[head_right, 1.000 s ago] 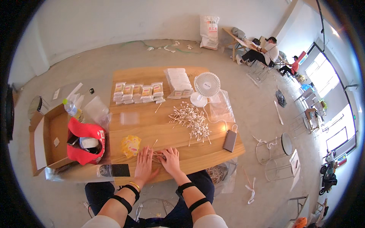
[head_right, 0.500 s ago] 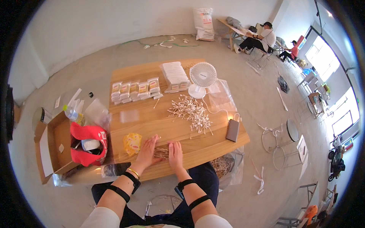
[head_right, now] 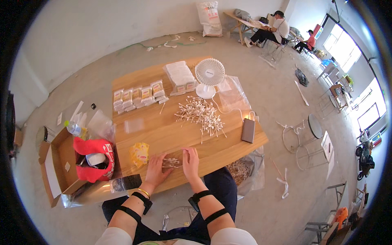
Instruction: Sorting cotton swabs on a desk and placing them into a plastic bag.
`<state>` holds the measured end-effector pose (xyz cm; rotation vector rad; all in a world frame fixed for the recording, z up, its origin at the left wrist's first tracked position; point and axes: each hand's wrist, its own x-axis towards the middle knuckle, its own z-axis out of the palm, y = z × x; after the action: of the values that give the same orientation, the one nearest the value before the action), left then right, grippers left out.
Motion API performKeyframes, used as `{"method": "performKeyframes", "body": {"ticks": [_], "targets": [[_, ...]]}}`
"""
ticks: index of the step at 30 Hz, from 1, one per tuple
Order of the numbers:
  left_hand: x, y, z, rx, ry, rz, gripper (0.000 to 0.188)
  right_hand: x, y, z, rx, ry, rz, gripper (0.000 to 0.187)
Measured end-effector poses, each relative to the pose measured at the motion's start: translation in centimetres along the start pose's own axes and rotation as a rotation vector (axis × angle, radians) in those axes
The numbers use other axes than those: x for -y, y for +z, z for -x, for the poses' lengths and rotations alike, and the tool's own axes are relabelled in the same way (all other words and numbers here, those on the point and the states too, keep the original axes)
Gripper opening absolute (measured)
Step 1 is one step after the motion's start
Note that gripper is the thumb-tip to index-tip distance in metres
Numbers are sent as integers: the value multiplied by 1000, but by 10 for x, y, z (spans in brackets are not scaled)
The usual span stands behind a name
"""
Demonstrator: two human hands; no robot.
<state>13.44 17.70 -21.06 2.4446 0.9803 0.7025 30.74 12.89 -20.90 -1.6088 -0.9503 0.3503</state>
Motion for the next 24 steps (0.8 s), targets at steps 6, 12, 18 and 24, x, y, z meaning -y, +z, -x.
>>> {"method": "performKeyframes", "body": {"ticks": [6,12,18,24], "targets": [[-4,3,-4,26,33,14,69,10,26,16,100,-26,-83,18],[1,8,11,71,-27,37,67,-3,42,-1,117,-29,29,18],[-14,-6,15,112,93,-198,59,-10,37,-83,84,-167,547,42],[-15,-4,20,64,8,-121,60,3,71,-139,276,55,945,61]]}}
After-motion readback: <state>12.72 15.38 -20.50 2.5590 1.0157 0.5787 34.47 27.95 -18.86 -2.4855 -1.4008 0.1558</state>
